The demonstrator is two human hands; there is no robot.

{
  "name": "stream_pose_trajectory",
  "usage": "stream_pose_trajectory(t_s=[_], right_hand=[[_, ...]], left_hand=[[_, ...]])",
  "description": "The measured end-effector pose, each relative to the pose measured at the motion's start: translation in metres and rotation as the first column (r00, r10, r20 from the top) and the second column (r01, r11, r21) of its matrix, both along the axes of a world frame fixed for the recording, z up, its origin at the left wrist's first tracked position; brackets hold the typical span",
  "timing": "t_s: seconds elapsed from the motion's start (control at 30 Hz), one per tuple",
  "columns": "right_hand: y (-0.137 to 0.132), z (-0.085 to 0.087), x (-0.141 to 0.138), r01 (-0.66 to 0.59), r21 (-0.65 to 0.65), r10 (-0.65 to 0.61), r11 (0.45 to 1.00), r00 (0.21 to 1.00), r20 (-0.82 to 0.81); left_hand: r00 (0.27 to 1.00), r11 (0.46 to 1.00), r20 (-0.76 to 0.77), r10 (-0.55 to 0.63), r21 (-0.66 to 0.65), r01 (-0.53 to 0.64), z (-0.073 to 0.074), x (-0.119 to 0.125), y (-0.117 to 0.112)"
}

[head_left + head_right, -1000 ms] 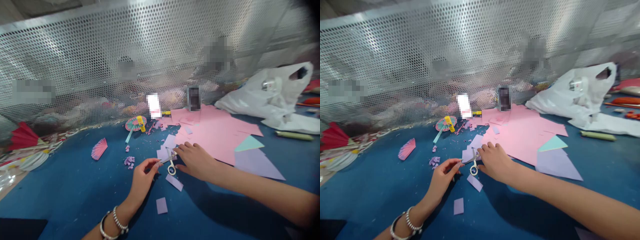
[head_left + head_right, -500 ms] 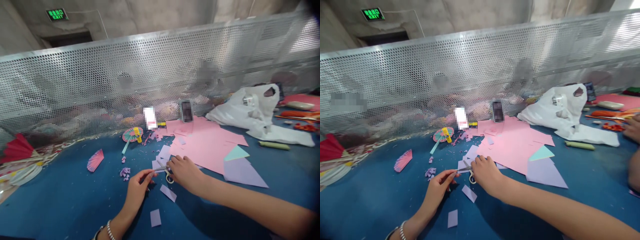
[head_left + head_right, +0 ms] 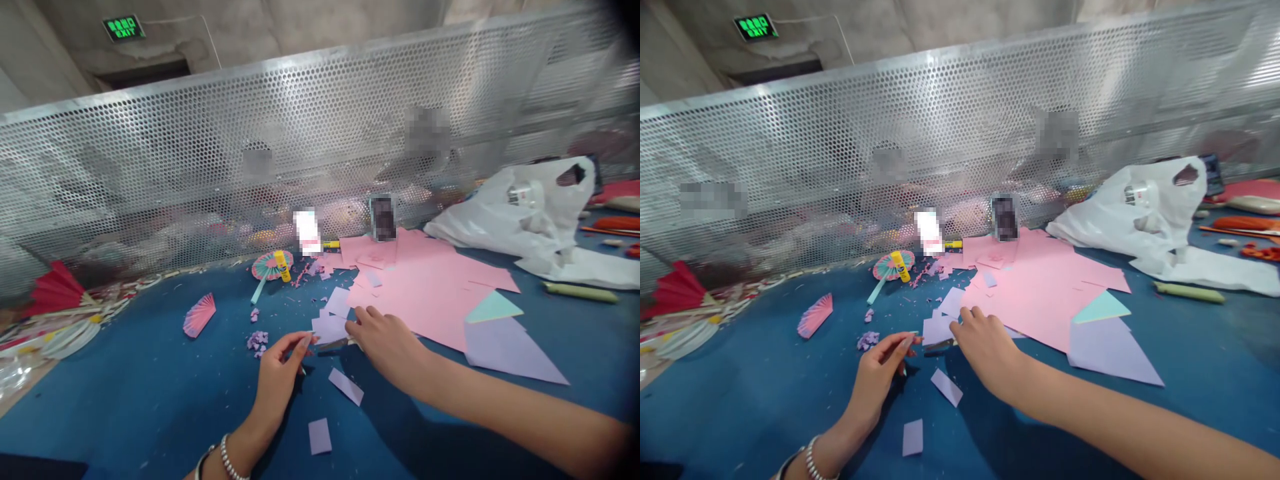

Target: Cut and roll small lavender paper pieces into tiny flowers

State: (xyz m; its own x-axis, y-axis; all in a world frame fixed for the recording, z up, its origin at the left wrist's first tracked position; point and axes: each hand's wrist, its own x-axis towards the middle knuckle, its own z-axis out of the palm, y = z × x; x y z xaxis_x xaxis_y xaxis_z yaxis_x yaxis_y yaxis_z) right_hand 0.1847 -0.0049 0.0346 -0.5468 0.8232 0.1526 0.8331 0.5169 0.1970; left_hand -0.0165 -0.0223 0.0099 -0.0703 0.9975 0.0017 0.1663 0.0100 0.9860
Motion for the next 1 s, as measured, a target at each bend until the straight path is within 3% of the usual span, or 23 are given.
stream_pose_trajectory(t_s=[0.13,0.23,0.37,0.53,1.0], right_hand=[[0.003,0.005,0.000,-0.043,-0.182,-0.004,0.982,0.969,-0.247],[0.003,0.003,-0.003,-0.216,-0.400,-0.001,0.891,0.880,-0.476],[-0.002,-0.001,-0.011,-0.372,-0.512,-0.032,0.775,0.785,-0.619],[-0.004,-0.012,-0.017,-0.506,-0.557,-0.046,0.659,0.712,-0.701],[-0.002,-0.025,-0.020,-0.536,-0.588,-0.164,0.606,0.638,-0.752]], left_hand=[[0.985,1.000,0.173,0.025,-0.012,-0.024,-0.001,0.000,0.000],[0.923,0.998,0.380,0.058,-0.056,-0.040,-0.003,0.002,0.001],[0.838,0.989,0.527,0.141,-0.119,-0.092,-0.003,0.002,0.005],[0.868,0.986,0.472,0.156,-0.122,-0.111,-0.002,0.001,0.006],[0.935,0.996,0.349,0.056,-0.089,-0.027,-0.008,-0.001,0.006]])
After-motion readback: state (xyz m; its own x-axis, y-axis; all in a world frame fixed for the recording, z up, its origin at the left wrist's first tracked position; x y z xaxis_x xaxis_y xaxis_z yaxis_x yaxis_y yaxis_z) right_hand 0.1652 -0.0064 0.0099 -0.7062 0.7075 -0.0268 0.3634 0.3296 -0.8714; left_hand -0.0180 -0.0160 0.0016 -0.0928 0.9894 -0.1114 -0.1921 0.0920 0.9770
